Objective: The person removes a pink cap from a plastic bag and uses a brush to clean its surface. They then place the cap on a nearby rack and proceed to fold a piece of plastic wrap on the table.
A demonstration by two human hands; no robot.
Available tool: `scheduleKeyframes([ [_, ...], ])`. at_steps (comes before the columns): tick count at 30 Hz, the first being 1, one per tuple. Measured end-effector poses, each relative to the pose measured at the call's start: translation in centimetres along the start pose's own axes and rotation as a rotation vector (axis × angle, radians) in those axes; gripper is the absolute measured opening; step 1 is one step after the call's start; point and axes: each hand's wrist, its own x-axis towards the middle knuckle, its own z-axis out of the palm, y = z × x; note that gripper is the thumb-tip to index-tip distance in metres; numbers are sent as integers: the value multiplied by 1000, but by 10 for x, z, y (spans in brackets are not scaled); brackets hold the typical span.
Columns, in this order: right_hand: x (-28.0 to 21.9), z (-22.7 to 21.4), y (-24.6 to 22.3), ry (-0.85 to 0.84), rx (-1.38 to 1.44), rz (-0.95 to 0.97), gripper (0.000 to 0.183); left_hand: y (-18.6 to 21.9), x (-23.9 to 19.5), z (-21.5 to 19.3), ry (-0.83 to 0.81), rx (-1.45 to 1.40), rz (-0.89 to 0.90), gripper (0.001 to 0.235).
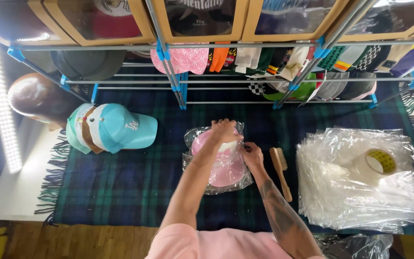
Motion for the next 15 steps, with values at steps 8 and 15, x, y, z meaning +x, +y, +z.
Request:
scheduleKeyframes([
  [8, -3, -2, -7, 35, -9, 0, 31, 18, 28, 29, -2, -1, -161, 60],
  [15, -12, -9, -15, 24, 57, 31, 35, 15, 32, 32, -23, -64, -192, 39],
])
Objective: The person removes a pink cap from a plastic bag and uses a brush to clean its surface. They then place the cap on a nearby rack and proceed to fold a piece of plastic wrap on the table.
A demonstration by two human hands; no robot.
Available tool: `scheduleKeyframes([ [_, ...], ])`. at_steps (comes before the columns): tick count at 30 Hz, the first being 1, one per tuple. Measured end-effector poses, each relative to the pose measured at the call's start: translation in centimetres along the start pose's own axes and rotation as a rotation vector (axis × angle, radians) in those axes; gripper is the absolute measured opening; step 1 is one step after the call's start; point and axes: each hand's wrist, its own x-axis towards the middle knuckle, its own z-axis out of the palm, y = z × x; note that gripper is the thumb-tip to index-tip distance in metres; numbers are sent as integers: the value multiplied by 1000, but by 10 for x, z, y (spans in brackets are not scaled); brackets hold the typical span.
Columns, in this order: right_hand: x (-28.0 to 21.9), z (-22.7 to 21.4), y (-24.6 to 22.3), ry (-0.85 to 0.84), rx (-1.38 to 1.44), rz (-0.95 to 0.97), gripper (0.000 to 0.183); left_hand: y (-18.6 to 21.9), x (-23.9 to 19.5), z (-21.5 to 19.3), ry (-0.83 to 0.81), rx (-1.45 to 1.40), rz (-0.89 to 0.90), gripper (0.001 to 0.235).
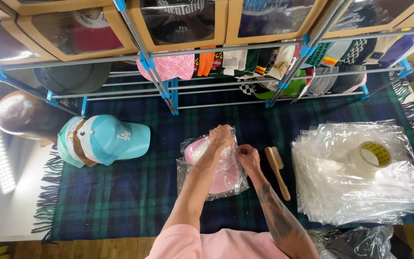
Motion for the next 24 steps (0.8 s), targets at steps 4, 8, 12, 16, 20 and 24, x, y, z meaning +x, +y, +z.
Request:
scheduleKeyframes([
  [4, -40, -22, -22, 20, 58, -92, 28, 0, 7, 3, -6, -45, 13, 34],
  [8, -66, -34, -23, 27, 80, -166, 24, 10, 2, -9, -26, -16, -8, 31],
  [12, -98, -48, -28, -73, 129, -373, 9, -2, 14, -12, 13, -34, 9, 29],
  [16, -147, -66, -34, -217, 129, -905, 12, -6, 1, -39, 6, -15, 15, 13],
  [20, -178, -68, -2, -350, 176, -906, 12, -19, 8, -43, 17, 16, 23, 23],
  [24, -179, -101, 27, -657, -388, -409, 13, -24, 10, -52, 52, -18, 77, 26],
])
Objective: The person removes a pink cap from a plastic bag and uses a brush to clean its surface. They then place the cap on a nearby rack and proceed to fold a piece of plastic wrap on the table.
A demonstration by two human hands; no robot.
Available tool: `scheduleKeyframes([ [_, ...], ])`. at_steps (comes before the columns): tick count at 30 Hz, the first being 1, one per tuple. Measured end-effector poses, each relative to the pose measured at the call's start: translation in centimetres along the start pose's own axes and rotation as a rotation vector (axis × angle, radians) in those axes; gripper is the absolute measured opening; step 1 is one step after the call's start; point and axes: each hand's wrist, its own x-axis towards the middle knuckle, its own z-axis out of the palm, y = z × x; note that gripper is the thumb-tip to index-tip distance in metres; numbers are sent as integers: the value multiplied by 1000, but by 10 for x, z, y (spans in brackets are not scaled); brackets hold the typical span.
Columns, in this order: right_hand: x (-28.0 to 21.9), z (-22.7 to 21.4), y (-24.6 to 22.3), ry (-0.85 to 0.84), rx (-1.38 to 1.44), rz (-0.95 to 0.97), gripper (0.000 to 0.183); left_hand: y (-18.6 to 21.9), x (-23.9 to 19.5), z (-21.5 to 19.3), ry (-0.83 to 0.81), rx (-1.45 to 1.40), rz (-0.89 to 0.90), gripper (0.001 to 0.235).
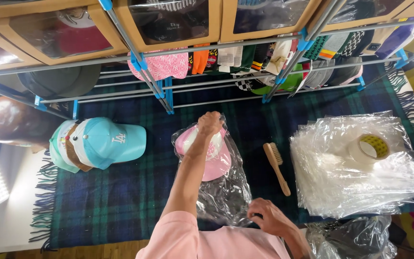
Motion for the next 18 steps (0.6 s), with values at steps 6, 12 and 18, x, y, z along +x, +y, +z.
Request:
scheduleKeyframes([
  [6, 5, 38, 78, 192, -102, 23, 42, -4, 2, 27, 669, 80, 201, 42],
  [12, 24, 32, 41, 234, -165, 340, 70, 16, -199, -1, -53, -301, 457, 84],
  [18, 42, 37, 41, 526, -189, 80, 44, -57, -295, 169, 164, 98, 498, 85],
])
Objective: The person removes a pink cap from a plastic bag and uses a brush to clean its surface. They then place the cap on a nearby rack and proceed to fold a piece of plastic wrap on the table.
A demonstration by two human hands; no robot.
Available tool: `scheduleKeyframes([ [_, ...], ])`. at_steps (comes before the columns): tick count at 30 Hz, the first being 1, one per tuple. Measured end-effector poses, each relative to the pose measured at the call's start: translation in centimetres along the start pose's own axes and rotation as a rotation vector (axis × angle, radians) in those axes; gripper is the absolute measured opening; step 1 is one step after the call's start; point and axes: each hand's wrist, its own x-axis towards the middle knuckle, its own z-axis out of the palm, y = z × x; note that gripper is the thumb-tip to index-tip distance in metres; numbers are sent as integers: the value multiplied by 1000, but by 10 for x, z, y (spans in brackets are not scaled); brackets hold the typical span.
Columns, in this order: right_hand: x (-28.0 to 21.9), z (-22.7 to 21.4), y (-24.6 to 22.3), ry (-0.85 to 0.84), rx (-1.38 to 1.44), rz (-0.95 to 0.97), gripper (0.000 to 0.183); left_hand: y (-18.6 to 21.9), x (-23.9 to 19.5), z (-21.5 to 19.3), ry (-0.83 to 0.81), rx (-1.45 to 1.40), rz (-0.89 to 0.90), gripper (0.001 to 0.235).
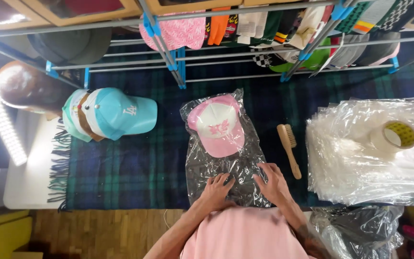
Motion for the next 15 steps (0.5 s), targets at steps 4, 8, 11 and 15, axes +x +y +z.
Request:
scheduleKeyframes([
  [4, -11, 19, -4, 51, 9, -304, 39, -9, 6, 28, -89, 43, 0, 59],
  [8, -32, 21, -16, -69, 54, -403, 28, -18, 10, 33, 203, 12, 9, 9],
  [11, -45, 30, 1, 8, -72, -398, 51, -17, 20, 9, 117, -201, -112, 9],
  [15, -47, 44, 13, 368, -193, -284, 51, -2, 41, -48, -62, -479, -215, 29],
])
